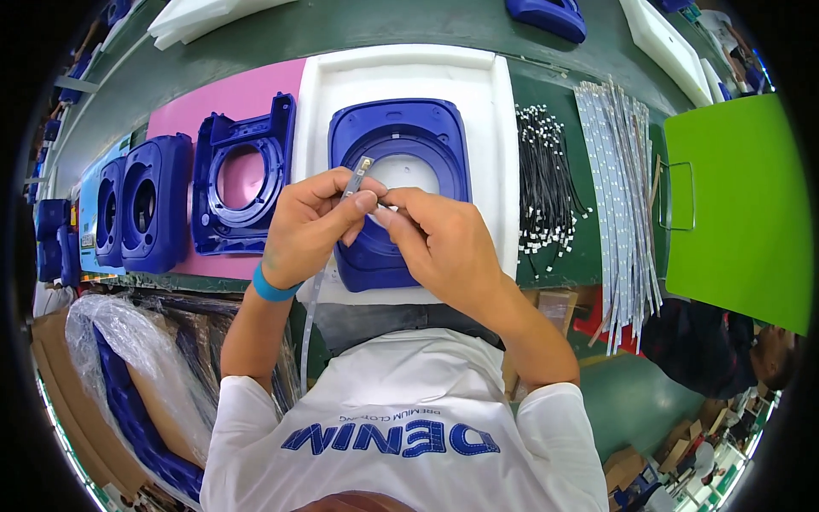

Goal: The person assembles electronic components by hand, inserting LED strips and wires into plastic housings.

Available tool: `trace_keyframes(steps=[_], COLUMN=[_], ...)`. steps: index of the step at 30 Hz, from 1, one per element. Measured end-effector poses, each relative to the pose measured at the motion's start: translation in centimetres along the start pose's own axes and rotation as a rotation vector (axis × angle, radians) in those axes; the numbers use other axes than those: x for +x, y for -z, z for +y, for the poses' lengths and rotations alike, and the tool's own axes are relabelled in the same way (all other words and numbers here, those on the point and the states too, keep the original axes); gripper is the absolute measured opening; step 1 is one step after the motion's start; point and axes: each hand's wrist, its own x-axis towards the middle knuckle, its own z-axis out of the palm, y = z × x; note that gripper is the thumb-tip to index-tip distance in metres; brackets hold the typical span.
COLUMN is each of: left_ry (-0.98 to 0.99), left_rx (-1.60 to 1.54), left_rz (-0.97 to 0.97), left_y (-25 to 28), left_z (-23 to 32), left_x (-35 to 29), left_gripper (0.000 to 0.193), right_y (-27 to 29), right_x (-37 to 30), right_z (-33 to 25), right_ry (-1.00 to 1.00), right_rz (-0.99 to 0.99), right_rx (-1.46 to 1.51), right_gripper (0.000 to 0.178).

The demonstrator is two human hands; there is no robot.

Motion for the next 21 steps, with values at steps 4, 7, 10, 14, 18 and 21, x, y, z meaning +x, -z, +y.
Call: trace_keyframes(steps=[4, 7, 10, 14, 18, 21], left_ry=[-0.049, -0.049, -0.165, -0.175, -0.218, -0.179], left_rx=[-0.128, -0.033, 0.072, 0.057, -0.023, -0.061], left_rz=[0.057, 0.061, 0.061, 0.022, 0.044, 0.041], left_y=[-0.2, -0.2, 0.2, 0.0, -0.4, -0.4], left_z=[0.7, 0.5, -1.0, -0.7, -0.8, -1.0], left_x=[0.0, 0.2, 0.7, 0.5, 0.5, 0.5], left_gripper=[0.031, 0.032, 0.029, 0.031, 0.029, 0.027], right_y=[0.4, 0.9, 0.2, 0.2, 0.1, 0.0], right_x=[0.6, 1.0, 2.0, 2.6, 2.5, 2.4], right_z=[-1.0, -1.2, -0.7, -0.8, -1.0, -0.8], right_ry=[-0.197, -0.226, -0.143, -0.117, -0.101, -0.093], right_rz=[0.060, 0.047, 0.090, 0.057, 0.076, 0.076], right_rx=[0.213, 0.239, 0.341, 0.330, 0.361, 0.391], right_gripper=[0.012, 0.011, 0.009, 0.009, 0.008, 0.008])
